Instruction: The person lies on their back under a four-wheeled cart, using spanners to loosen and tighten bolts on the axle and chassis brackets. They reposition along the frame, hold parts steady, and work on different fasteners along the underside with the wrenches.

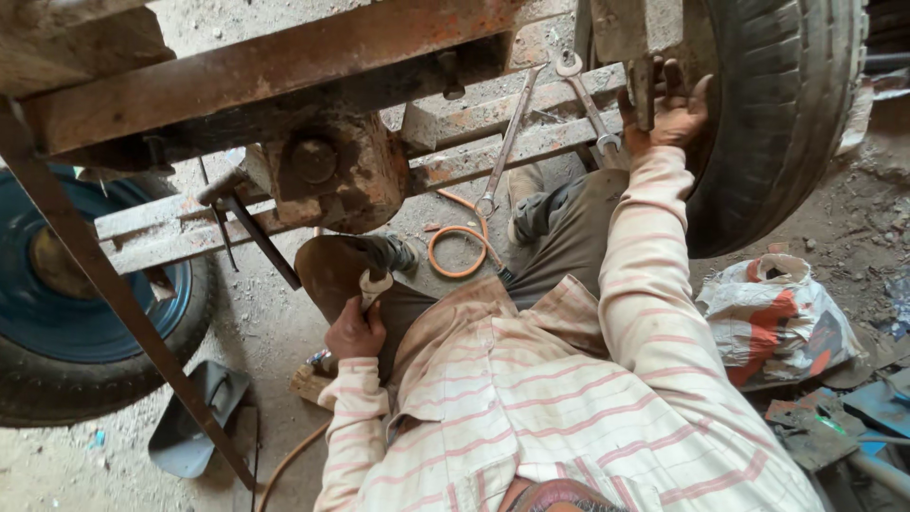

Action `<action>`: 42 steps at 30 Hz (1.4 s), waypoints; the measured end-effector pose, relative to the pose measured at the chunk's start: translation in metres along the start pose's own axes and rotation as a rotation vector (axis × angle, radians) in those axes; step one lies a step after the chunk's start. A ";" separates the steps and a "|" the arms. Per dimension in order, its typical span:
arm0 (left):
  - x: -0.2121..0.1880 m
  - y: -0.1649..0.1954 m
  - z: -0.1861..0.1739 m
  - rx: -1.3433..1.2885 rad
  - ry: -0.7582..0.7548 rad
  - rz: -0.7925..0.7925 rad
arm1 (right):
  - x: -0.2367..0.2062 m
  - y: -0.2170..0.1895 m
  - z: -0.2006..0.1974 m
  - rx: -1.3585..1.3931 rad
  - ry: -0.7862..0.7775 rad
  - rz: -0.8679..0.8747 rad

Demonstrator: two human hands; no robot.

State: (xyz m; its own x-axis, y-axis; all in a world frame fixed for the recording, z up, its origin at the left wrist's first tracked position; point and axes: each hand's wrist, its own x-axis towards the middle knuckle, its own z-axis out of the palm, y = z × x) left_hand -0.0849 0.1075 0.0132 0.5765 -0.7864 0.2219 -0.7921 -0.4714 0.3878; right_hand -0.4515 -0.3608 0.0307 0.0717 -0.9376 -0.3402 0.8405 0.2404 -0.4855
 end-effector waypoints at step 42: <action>0.231 0.222 -0.038 -1.412 0.114 0.387 | 0.017 -0.012 -0.014 0.236 -0.474 -0.521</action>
State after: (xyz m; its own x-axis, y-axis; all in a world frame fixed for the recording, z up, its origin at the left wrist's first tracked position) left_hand -0.1200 -0.1637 0.1846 0.4437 -0.7034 0.5553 -0.0869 0.5830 0.8078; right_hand -0.4677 -0.3759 0.0199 -0.1889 -0.9360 0.2970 0.9180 -0.2757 -0.2851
